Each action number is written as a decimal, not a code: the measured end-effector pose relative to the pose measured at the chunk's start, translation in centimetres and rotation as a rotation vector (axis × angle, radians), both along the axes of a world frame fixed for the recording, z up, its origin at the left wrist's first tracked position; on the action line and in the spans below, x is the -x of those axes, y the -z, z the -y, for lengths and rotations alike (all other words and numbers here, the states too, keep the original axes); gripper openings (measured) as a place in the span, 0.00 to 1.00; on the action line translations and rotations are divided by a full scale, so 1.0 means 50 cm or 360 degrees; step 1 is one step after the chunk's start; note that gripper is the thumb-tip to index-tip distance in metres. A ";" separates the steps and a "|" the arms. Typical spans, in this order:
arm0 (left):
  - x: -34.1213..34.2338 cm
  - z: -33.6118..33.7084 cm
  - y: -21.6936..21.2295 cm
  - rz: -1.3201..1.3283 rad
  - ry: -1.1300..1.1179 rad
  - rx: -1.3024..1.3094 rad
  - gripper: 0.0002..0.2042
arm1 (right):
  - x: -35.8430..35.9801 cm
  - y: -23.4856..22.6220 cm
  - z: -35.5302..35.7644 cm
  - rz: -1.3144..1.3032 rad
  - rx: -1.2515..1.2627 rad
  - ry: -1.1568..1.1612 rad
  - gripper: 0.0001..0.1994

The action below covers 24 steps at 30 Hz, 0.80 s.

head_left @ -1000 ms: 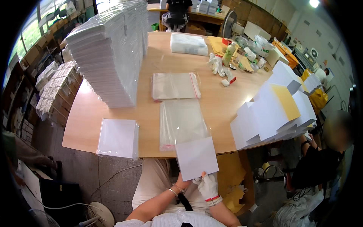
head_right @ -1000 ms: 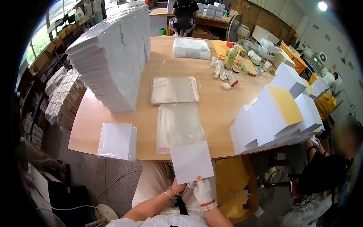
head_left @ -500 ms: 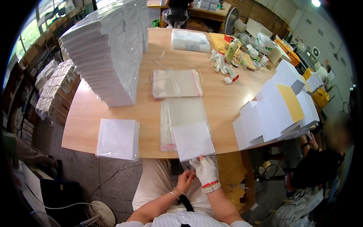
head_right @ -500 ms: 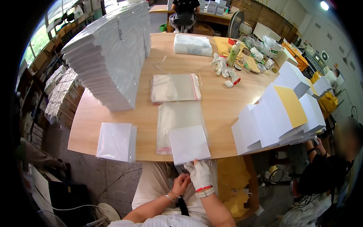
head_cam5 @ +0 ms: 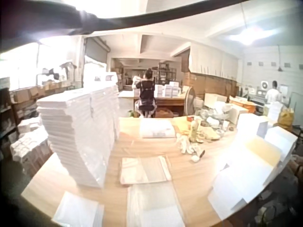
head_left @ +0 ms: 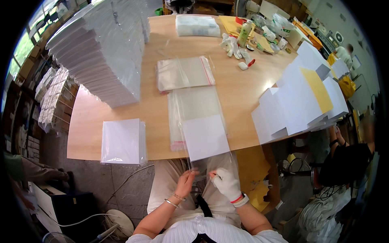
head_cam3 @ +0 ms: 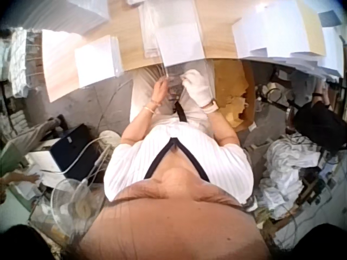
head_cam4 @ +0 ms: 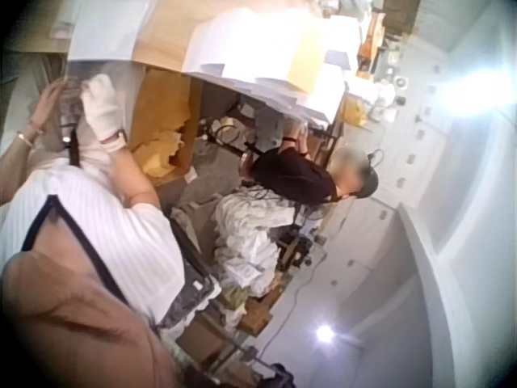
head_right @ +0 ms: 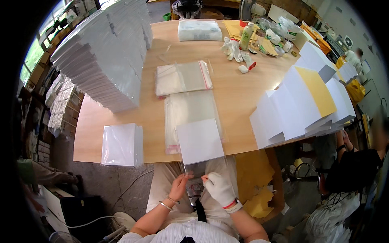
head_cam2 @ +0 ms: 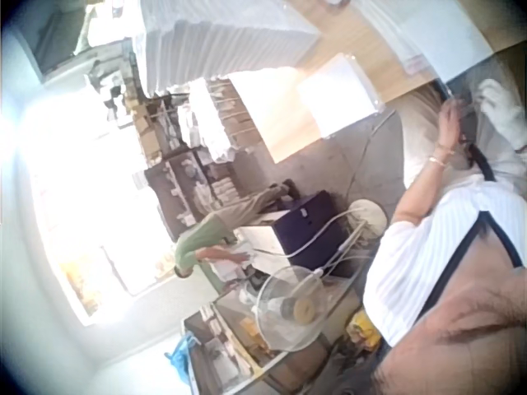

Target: The person sits at a table and repeatedly picks up white sheets of paper, places them into clear plastic bags, and stacks the filled bags. The person also handles stacks of paper and plastic bags on the table.

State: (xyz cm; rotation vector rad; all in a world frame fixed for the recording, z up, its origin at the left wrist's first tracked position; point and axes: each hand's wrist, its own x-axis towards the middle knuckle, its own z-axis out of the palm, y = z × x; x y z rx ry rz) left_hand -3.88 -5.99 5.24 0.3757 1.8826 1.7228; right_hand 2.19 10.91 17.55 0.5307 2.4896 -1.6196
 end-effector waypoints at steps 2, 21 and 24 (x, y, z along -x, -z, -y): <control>-0.002 0.009 -0.014 0.0291 0.0013 -0.0088 0.16 | 0.030 -0.011 0.021 -0.0733 -0.0706 -0.0285 0.05; 0.028 0.036 -0.043 -0.1031 -0.0233 0.0370 0.10 | -0.247 0.208 -0.329 0.0624 -0.1326 -0.0330 0.13; 0.088 0.015 -0.114 -0.2191 -0.0058 0.0719 0.11 | -0.064 0.120 -0.212 -0.0462 -0.1024 0.0260 0.10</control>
